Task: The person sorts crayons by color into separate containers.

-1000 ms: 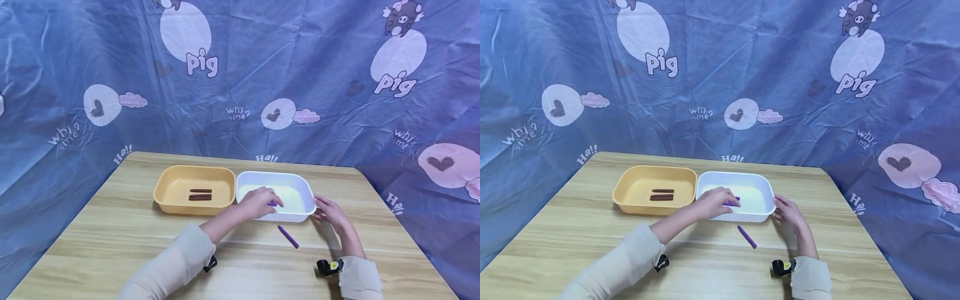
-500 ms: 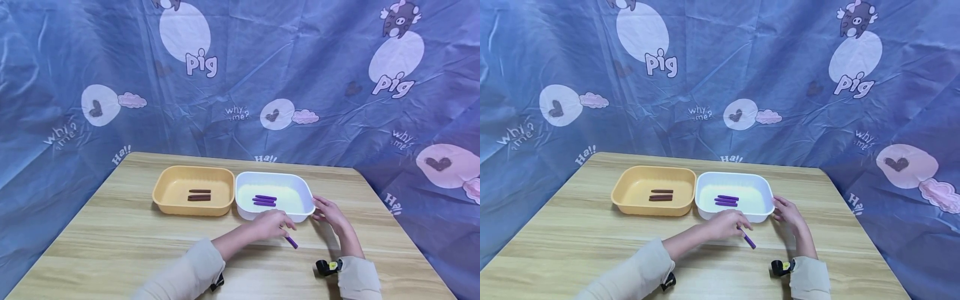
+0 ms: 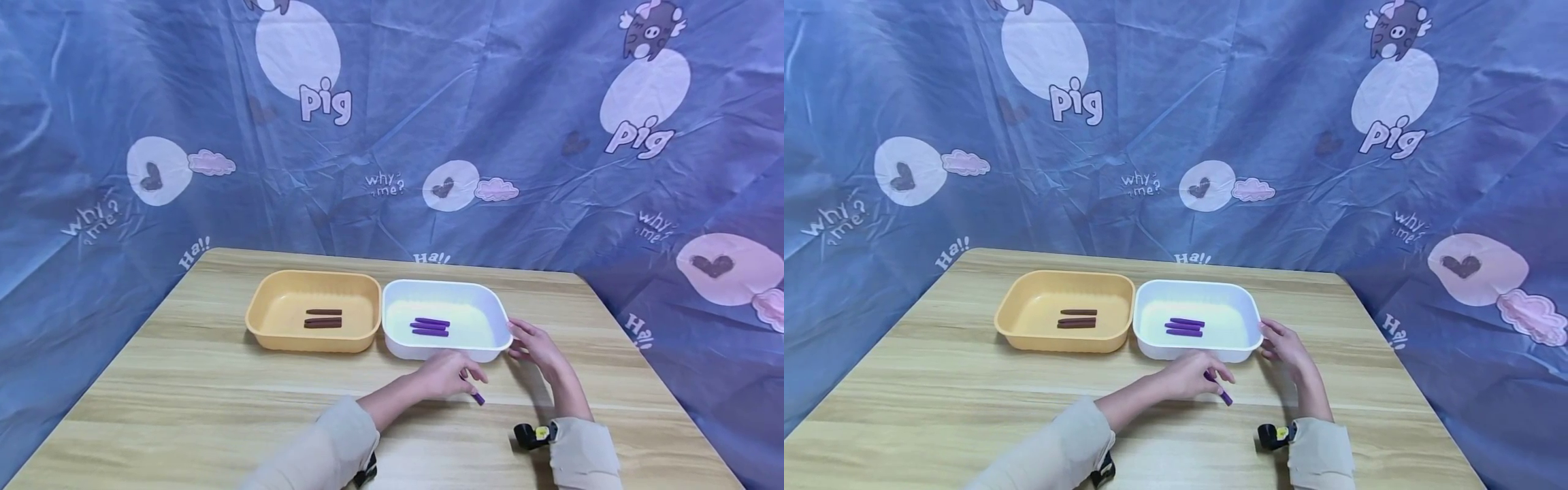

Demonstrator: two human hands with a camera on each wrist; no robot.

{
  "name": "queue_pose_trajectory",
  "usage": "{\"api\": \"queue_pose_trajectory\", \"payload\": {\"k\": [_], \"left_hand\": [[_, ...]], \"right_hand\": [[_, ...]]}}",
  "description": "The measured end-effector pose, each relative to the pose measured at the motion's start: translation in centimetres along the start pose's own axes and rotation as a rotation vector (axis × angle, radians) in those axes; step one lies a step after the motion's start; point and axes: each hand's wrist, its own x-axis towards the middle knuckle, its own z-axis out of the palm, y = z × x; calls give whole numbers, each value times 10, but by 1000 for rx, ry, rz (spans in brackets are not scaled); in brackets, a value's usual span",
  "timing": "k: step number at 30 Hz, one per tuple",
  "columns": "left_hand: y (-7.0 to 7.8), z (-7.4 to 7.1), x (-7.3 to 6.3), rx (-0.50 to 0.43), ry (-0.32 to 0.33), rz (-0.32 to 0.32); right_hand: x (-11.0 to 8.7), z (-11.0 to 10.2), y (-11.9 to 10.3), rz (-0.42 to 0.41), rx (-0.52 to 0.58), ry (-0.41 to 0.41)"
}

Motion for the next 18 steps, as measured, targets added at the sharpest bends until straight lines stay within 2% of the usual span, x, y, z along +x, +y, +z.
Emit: {"api": "queue_pose_trajectory", "payload": {"k": [5,10,14,18], "left_hand": [[-4,3,-1,29,12,-7],[-5,4,-1,127,3,9],[-6,4,-2,195,-28,11],[-7,5,-3,279,-54,47]], "right_hand": [[0,0,-1,0,0,-3],[1,-1,-1,2,8,-1],[1,-1,-1,2,12,1],[0,-1,-1,4,9,-2]]}}
